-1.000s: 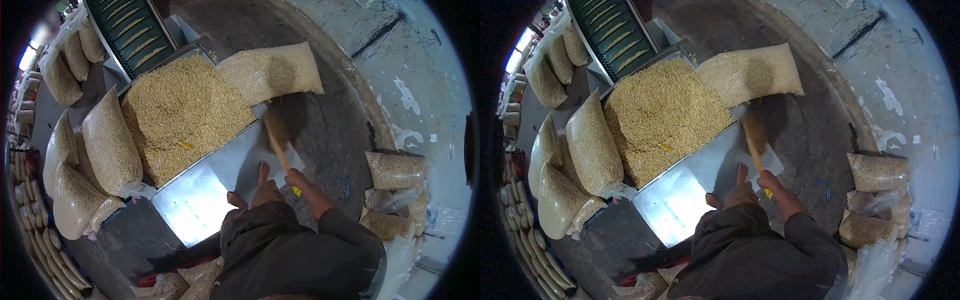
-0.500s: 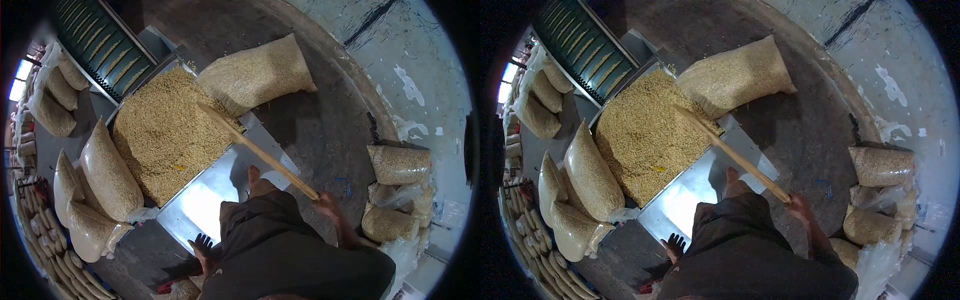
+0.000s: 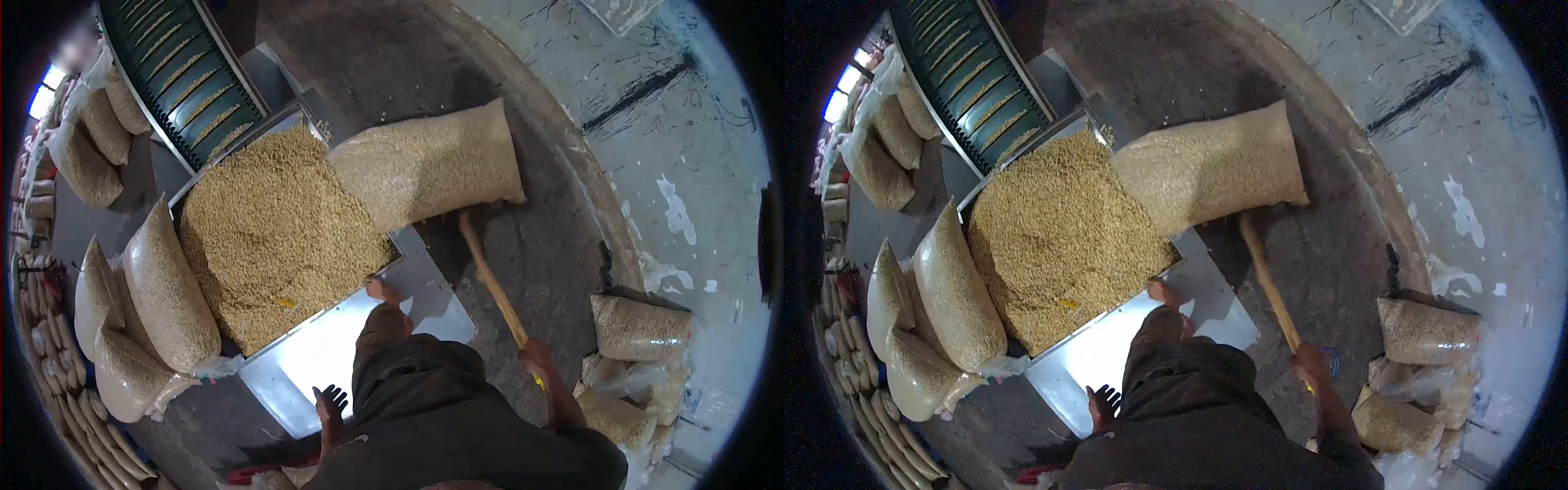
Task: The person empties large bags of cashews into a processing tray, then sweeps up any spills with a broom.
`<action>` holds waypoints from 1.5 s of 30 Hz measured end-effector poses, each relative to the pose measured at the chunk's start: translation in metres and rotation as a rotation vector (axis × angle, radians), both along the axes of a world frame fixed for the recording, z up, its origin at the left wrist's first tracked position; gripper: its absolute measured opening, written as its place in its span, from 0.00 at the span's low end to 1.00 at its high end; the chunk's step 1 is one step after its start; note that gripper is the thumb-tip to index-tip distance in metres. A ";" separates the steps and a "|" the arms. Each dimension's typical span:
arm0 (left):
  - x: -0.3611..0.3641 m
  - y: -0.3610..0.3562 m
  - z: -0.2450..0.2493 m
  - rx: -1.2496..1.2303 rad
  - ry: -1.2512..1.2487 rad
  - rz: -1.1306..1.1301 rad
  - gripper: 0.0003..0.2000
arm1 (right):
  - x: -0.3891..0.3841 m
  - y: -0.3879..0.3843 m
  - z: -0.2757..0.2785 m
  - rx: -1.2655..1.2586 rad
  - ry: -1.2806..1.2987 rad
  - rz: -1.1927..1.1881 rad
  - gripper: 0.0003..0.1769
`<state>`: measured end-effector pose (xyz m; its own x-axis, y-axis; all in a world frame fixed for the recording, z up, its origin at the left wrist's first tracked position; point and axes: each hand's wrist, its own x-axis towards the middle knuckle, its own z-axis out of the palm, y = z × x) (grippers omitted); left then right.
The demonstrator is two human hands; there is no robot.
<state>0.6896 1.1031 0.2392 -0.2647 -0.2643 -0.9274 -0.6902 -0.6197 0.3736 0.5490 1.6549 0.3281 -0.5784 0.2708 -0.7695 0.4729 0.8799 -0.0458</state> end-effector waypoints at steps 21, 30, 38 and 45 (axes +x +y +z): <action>-0.106 0.001 -0.005 -0.083 0.071 0.268 0.40 | -0.326 -0.110 0.116 -0.269 0.478 -0.075 0.20; -0.089 0.073 0.012 -0.065 -0.022 0.586 0.40 | -0.553 -0.051 0.034 0.010 0.717 0.080 0.24; -0.107 0.190 0.018 -0.116 -0.216 0.580 0.41 | -0.723 -0.053 -0.043 0.068 0.261 0.134 0.21; -0.113 0.245 0.066 -0.166 -0.352 0.501 0.42 | -0.739 -0.123 -0.111 0.035 0.098 0.404 0.24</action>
<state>0.5771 1.3476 0.3054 0.2413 -0.4246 -0.8726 -0.4305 -0.8527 0.2958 -0.1903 1.5319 0.2172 -0.7134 0.0321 -0.7000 0.0845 0.9956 -0.0405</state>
